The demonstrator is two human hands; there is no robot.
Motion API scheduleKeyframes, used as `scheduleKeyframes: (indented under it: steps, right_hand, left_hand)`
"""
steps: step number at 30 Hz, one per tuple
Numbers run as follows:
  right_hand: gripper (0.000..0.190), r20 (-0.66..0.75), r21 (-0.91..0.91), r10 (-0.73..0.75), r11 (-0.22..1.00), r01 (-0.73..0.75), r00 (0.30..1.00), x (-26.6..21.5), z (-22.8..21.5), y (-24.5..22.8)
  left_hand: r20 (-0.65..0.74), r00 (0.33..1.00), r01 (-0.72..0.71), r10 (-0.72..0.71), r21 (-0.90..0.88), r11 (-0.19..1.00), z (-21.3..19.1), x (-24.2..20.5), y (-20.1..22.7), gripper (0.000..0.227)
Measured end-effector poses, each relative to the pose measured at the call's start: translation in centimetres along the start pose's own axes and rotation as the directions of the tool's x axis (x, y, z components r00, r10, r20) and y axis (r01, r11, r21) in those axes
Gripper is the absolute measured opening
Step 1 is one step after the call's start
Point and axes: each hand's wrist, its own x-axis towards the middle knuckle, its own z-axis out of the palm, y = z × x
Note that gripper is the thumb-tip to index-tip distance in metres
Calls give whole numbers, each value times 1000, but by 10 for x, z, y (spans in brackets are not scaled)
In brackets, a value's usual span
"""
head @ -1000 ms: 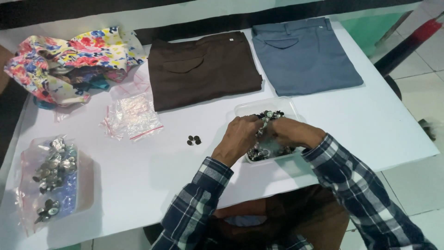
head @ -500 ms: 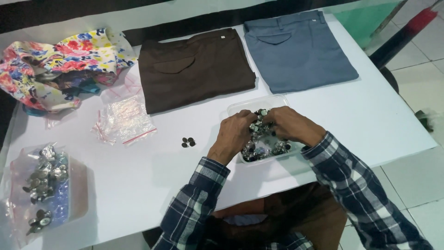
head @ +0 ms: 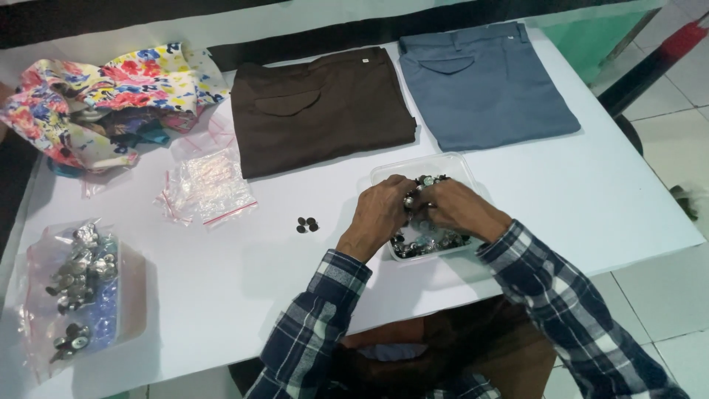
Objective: Sorting small black buttons on a work table and placing them into a plastic container and small bags.
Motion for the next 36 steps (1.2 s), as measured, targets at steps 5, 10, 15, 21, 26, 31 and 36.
scheduleKeyframes:
  steps: [5,10,15,21,26,31,36]
  right_hand:
    - [25,35,36,132,990,-133,991,-4,-13,19]
    - [22,118,-260,95,964,-62,988,7,34,42]
    - [24,-36,-14,-34,999,34,999,20,25,43]
    - [27,-47,-146,-149,979,140,988,13,28,29]
    - [23,-51,-77,-147,987,143,988,38,83,47]
    - [16,-113,-130,-67,990,52,991,26,64,38]
    - [22,-216,493,253,862,-118,943,-4,6,21]
  left_hand:
    - [24,1000,3,-3,-30,1000,-3,2,1,39]
    - [35,999,-12,11,28,1000,-4,3,4,43]
    - [-85,996,-28,16,-142,990,-23,-4,13,41]
    - [-191,982,-55,10,-236,970,-15,2,1,33]
    - [-187,982,-50,9,-219,974,-17,-2,7,30]
    - [-141,990,-28,-3,-220,975,-5,1,-3,32]
    - [-76,997,-46,25,-285,958,-14,0,5,28]
